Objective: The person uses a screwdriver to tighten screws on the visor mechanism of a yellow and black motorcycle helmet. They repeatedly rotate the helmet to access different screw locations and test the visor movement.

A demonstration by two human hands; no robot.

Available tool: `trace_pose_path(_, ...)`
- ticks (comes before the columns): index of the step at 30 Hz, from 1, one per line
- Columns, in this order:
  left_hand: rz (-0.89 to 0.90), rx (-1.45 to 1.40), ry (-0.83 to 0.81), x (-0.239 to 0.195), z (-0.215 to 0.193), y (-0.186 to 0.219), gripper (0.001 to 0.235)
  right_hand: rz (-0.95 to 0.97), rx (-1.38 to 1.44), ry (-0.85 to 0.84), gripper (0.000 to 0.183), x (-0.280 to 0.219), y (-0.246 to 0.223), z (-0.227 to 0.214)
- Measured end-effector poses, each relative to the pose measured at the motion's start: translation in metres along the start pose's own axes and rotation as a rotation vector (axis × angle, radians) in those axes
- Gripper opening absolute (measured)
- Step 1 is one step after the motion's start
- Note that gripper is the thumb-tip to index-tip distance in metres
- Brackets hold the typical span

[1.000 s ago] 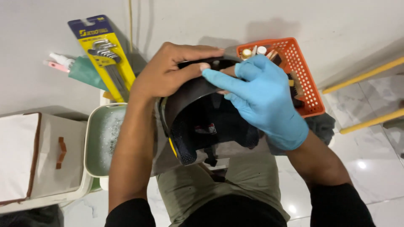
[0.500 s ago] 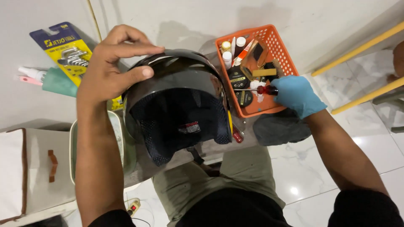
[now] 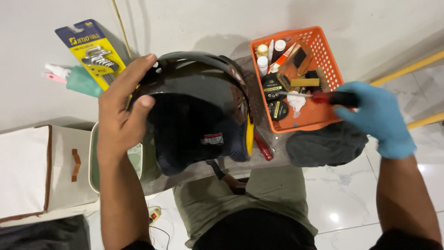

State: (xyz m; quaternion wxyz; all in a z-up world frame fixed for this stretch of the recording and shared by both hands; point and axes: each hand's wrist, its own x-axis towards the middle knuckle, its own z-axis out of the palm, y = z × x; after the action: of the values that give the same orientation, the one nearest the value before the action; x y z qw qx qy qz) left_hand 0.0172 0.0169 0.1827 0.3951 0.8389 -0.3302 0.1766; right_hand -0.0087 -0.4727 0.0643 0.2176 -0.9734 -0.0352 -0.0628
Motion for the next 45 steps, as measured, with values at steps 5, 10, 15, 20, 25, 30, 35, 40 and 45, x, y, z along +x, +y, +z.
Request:
trace_pose_path(5, 0.072, -0.081, -0.014, -0.007, -0.008, -0.027, 0.068, 0.029, 0.469, 0.149, 0.043, -0.055, 0.005, -0.001)
trace_pose_path(10, 0.098, -0.146, -0.001, -0.010, -0.011, -0.043, 0.078, 0.034, 0.669, 0.032, 0.040, -0.080, -0.029, 0.021)
trace_pose_path(15, 0.091, -0.127, 0.011, -0.011, -0.012, -0.041, 0.073, 0.051, 0.598, 0.030, 0.041, -0.085, -0.018, 0.047)
trace_pose_path(20, 0.095, -0.129, 0.000, -0.012, -0.014, -0.043, 0.072, 0.142, 0.615, 0.003, 0.043, -0.081, -0.030, 0.041)
trace_pose_path(25, 0.103, -0.137, 0.000, -0.014, -0.015, -0.044, 0.072, 0.055, 0.583, 0.008, 0.042, -0.077, -0.024, 0.043)
trace_pose_path(30, 0.090, -0.147, 0.003, -0.016, -0.016, -0.044, 0.075, 0.364, 0.613, -0.150, 0.041, -0.073, -0.046, 0.030)
trace_pose_path(35, 0.103, -0.152, -0.006, -0.018, -0.016, -0.042, 0.074, 0.672, 0.874, -0.259, 0.040, -0.068, -0.060, 0.019)
trace_pose_path(40, 0.098, -0.176, 0.002, -0.019, -0.014, -0.037, 0.074, 0.540, 0.943, -0.371, 0.030, -0.078, -0.031, 0.027)
trace_pose_path(45, 0.142, -0.178, -0.015, -0.020, -0.012, -0.032, 0.073, 0.374, 0.783, -0.496, 0.043, -0.077, -0.006, 0.025)
